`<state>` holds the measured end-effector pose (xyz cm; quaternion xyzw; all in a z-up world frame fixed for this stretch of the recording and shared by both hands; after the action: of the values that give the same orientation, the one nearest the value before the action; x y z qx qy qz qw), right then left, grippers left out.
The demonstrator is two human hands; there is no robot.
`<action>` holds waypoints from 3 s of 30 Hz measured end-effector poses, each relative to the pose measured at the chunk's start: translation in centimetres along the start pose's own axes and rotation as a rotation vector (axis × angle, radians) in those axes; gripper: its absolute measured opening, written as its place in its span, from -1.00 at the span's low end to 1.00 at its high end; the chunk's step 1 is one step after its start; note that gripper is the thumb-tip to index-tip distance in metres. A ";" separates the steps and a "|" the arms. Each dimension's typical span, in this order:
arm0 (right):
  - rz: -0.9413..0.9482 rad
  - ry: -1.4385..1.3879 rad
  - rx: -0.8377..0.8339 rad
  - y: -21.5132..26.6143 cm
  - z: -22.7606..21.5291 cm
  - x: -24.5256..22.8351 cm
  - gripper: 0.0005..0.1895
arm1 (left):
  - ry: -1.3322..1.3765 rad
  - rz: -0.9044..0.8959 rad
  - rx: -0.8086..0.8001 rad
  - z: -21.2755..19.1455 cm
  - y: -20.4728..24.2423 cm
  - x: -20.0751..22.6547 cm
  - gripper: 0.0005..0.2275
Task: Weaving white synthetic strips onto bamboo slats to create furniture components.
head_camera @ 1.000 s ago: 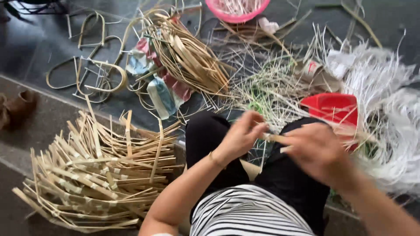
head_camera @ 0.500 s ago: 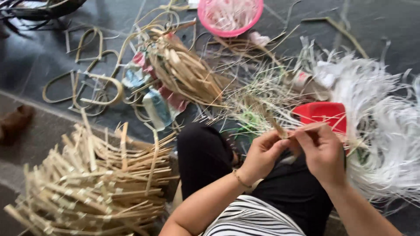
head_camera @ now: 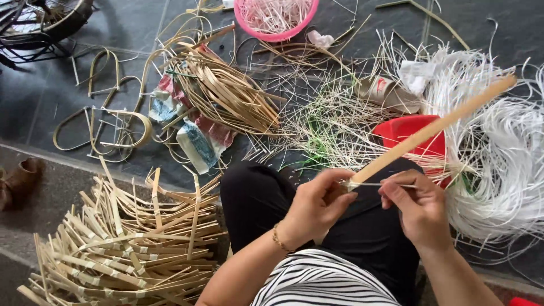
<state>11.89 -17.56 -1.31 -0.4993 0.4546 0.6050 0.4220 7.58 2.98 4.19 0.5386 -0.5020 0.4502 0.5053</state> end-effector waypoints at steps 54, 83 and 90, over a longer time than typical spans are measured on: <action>-0.832 0.871 -0.376 -1.3 12.7 -9.7 -0.76 | 0.433 -0.396 -0.098 -0.6 -1.3 -7.7 -0.85; -0.599 0.751 -0.419 -2.7 10.0 -8.4 -0.68 | 0.431 -0.376 -0.083 0.0 0.1 -7.8 -0.77; -0.376 0.780 -0.433 -3.9 9.6 -7.1 -0.79 | 0.445 -0.374 -0.100 0.3 0.5 -7.4 -0.77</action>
<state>14.54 -7.74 6.10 -0.8387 0.3446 0.3666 0.2085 6.37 3.37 -3.14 0.4843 -0.2924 0.4308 0.7031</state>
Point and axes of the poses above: each hand's wrist, its own y-axis away from the middle knuckle, its own z-axis out of the palm, x = y × z, the point moved 10 cm from there along -y, towards the middle knuckle, and after that the axes turned 2 degrees about -y, right-handed, at the moved point
